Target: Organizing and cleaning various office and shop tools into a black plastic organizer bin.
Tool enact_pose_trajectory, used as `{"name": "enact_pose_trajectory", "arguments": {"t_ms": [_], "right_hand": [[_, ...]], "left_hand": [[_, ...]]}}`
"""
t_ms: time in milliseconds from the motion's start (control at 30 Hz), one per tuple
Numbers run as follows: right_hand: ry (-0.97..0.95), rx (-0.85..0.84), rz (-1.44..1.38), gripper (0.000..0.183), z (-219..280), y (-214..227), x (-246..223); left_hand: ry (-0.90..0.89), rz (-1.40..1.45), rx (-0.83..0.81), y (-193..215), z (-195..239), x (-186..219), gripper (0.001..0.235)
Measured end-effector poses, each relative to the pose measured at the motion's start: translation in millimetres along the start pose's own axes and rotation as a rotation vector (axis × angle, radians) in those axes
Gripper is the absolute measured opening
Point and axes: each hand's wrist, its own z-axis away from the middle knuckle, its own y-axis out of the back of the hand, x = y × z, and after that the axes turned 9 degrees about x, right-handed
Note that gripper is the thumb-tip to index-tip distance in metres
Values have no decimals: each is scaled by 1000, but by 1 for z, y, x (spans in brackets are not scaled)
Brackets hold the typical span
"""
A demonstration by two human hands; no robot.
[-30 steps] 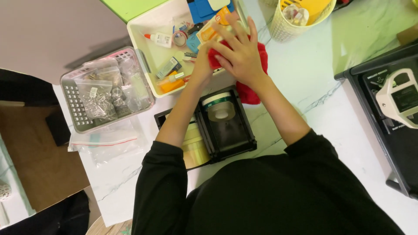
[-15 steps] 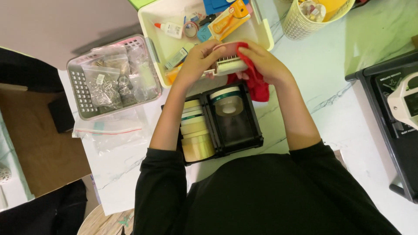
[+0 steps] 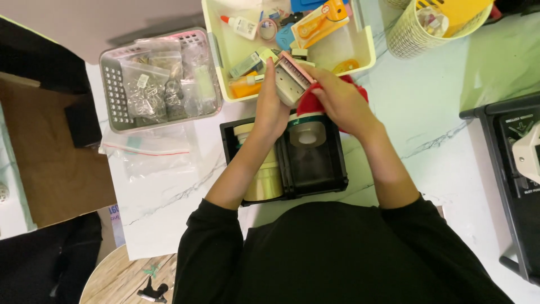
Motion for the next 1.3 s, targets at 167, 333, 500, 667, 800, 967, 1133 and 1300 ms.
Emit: {"name": "enact_pose_trajectory", "arguments": {"t_ms": [167, 333, 500, 667, 800, 967, 1133, 1300], "right_hand": [[-515, 67, -365, 34, 18, -3, 19], [-7, -160, -248, 42, -24, -15, -8], [-315, 14, -313, 47, -21, -33, -12], [-159, -155, 59, 59, 2, -36, -42], [-137, -239, 41, 63, 27, -27, -24], [-306, 79, -287, 61, 37, -23, -33], [-705, -92, 68, 34, 70, -2, -9], [-975, 342, -755, 25, 75, 31, -11]], "left_hand": [[-17, -4, -57, 14, 4, -16, 60], [58, -42, 5, 18, 8, -37, 56], [26, -131, 0, 31, 11, -41, 54], [24, 8, 43, 14, 26, -17, 54], [162, 71, 31, 5, 35, -13, 61], [202, 143, -82, 14, 38, -25, 58], [83, -138, -33, 19, 57, -6, 53], [181, -339, -259, 15, 93, 2, 43]]}}
